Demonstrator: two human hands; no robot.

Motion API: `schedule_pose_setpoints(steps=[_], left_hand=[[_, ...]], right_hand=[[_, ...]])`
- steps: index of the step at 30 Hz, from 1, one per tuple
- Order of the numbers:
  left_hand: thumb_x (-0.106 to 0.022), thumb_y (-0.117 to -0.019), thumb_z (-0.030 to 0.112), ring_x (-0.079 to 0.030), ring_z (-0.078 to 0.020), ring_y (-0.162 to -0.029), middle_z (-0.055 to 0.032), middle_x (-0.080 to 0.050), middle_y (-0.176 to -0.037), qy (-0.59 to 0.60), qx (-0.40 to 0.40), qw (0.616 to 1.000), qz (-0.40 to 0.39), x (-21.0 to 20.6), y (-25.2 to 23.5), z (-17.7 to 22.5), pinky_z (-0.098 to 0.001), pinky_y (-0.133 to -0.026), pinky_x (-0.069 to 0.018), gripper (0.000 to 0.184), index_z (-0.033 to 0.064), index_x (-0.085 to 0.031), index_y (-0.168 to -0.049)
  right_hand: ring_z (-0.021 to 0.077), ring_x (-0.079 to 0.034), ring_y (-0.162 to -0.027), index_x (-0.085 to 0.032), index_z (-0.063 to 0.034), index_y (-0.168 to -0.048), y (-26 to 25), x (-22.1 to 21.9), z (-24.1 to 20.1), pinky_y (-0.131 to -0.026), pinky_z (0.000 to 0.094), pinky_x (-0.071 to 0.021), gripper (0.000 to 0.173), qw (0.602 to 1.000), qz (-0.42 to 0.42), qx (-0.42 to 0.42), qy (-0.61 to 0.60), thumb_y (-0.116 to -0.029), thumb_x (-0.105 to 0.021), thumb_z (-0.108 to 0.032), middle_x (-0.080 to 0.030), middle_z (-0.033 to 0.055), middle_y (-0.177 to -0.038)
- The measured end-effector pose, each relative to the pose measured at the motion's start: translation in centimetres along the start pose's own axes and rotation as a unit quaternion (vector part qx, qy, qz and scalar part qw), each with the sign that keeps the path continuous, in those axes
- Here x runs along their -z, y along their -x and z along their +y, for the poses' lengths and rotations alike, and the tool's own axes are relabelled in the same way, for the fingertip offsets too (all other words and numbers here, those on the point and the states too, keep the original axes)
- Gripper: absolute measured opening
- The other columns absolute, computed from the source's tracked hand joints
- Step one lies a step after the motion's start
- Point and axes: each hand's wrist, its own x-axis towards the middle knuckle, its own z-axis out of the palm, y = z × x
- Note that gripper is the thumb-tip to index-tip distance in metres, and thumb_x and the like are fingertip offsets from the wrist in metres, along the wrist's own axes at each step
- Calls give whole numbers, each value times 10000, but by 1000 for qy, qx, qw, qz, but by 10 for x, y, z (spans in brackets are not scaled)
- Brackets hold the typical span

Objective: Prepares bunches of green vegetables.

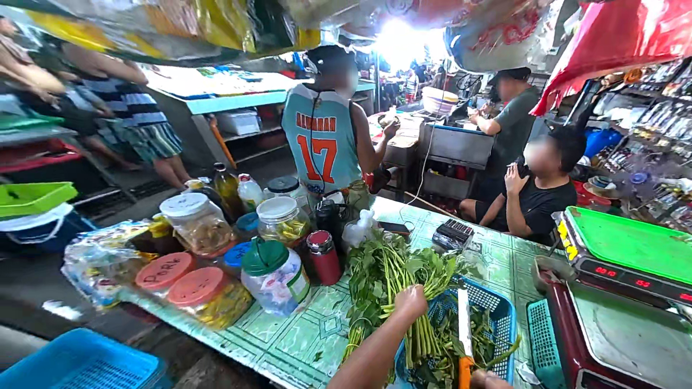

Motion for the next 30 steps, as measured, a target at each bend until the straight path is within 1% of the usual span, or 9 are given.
schedule_pose_setpoints(steps=[3, 5, 7, 9, 12, 17, 23, 27, 30], left_hand=[[-813, -843, 239, -696, -298, -911, -173, -701, -1041, 172, -24, 984, -47, 8, 22, 10, -503, -810, -578, 449, -11, -656, -1180], [-808, -852, 109, -632, -149, -649, -77, -687, -885, 396, -66, 911, -95, 3, 47, 11, -306, -601, -546, 361, 12, -624, -1147], [-781, -866, 60, -646, -130, -670, -64, -711, -956, 532, -109, 828, -138, -1, 72, 10, -285, -602, -556, 305, 32, -635, -1132], [-766, -853, 15, -644, -135, -660, -66, -708, -953, 571, -143, 798, -131, -2, 87, 10, -287, -597, -563, 303, 34, -627, -1121], [-776, -812, -33, -625, -138, -602, -73, -694, -884, 582, -151, 796, -75, 6, 98, 4, -283, -558, -555, 321, 14, -619, -1088], [-778, -808, -47, -623, -135, -590, -83, -699, -881, 587, -145, 796, -43, 24, 99, -36, -272, -548, -549, 348, 6, -621, -1113], [-786, -815, 19, -647, -151, -631, -94, -698, -922, 467, -137, 873, -2, 40, 93, -70, -317, -594, -572, 404, 12, -610, -1178], [-782, -850, 119, -712, -256, -834, -161, -708, -1030, 352, -134, 926, 15, 51, 86, -92, -467, -791, -603, 423, 6, -626, -1226], [-778, -843, 151, -717, -280, -901, -170, -710, -1050, 337, -109, 934, 45, 55, 75, -112, -501, -839, -597, 424, 9, -631, -1214]], right_hand=[[305, -710, -908, -719, 13, -1033, -20, 10, 14, -859, 499, -579, 195, 991, 122, -28, -45, -989, -582, -119, -720, 168, -951], [297, -684, -908, -732, -5, -998, -44, 9, 13, -817, 480, -583, 183, 974, 212, -21, -75, -963, -613, -139, -694, 167, -985], [306, -666, -933, -739, -17, -990, -66, 5, 1, -803, 485, -578, 195, 955, 281, -12, -98, -958, -624, -170, -671, 182, -1036], [290, -648, -955, -741, -27, -965, -84, -1, -17, -811, 460, -570, 175, 938, 327, 9, -114, -936, -622, -153, -657, 167, -1035], [225, -643, -919, -736, -46, -937, -98, -6, -39, -780, 384, -567, 124, 931, 334, 31, -144, -914, -633, -110, -657, 118, -1001], [160, -631, -911, -707, -26, -981, -109, -2, -59, -799, 329, -549, 163, 935, 220, -22, -277, -967, -621, -164, -650, 103, -1026], [100, -632, -889, -662, -19, -1049, -123, -15, -94, -814, 285, -543, 210, 928, 141, 16, -346, -987, -551, -185, -661, 43, -959], [154, -677, -978, -668, -48, -1004, -141, -18, -120, -942, 359, -564, 212, 870, 178, 92, -451, -1012, -483, -149, -704, 39, -991], [121, -652, -751, -665, -137, -913, -148, -16, -139, -767, 344, -593, 218, 790, 139, 131, -582, -1027, -485, -185, -654, -9, -810]])
